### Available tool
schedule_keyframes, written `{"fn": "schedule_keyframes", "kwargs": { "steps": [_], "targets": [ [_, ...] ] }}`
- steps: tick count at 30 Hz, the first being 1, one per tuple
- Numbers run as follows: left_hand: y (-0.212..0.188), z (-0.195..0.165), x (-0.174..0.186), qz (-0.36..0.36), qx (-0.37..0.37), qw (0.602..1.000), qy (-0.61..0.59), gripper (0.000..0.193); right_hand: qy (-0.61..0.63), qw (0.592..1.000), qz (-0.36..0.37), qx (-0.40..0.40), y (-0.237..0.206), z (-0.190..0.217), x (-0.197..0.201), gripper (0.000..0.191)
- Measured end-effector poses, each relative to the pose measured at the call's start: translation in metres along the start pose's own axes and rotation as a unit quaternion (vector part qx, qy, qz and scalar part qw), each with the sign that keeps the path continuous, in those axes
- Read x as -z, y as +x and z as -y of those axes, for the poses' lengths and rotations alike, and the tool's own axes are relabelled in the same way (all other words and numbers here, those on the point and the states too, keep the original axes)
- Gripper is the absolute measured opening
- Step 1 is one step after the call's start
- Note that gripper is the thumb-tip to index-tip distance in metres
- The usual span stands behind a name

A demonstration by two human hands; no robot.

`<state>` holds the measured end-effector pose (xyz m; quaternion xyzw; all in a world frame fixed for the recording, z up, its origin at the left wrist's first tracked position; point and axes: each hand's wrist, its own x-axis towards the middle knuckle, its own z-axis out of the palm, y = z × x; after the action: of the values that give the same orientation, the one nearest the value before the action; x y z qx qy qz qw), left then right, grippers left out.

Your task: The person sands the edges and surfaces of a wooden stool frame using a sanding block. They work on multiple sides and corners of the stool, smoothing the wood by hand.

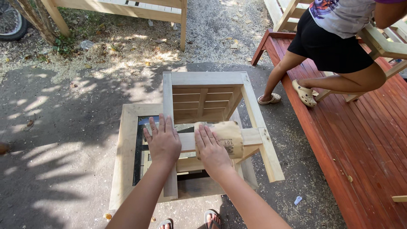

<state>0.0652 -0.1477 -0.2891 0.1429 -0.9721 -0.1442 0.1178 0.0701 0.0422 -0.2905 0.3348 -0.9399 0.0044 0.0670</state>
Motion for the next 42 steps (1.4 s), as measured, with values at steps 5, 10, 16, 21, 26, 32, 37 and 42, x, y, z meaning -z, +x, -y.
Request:
{"fn": "schedule_keyframes", "kwargs": {
  "steps": [5,10,16,21,26,32,37,42],
  "targets": [
    [0.004,-0.003,0.002,0.006,-0.020,1.000,0.022,0.064,-0.010,0.999,-0.041,0.033,-0.011,-0.012,-0.008,0.073],
    [-0.006,-0.007,0.013,0.049,-0.106,0.991,0.070,0.067,-0.021,0.999,0.030,-0.009,0.016,-0.021,-0.014,0.073],
    [-0.018,-0.014,0.040,0.242,-0.154,0.952,0.106,0.094,0.001,1.000,-0.007,-0.021,-0.017,-0.018,-0.002,0.075],
    [-0.014,-0.020,0.046,0.236,-0.158,0.953,0.106,0.091,-0.008,1.000,-0.004,-0.020,-0.015,-0.022,0.007,0.076],
    [-0.018,-0.018,0.045,0.221,-0.166,0.955,0.109,0.089,-0.001,0.999,-0.008,-0.036,-0.009,-0.020,0.007,0.073],
    [-0.018,-0.020,0.044,0.240,-0.166,0.949,0.118,0.089,-0.006,0.999,-0.044,0.006,-0.018,-0.019,0.001,0.074],
    [-0.019,-0.022,0.046,0.232,-0.167,0.952,0.112,0.087,0.005,1.000,-0.013,-0.015,-0.021,-0.018,0.005,0.073],
    [-0.020,-0.023,0.047,0.229,-0.164,0.953,0.108,0.087,-0.001,0.998,-0.058,0.002,-0.025,-0.017,0.010,0.073]
  ]
}}
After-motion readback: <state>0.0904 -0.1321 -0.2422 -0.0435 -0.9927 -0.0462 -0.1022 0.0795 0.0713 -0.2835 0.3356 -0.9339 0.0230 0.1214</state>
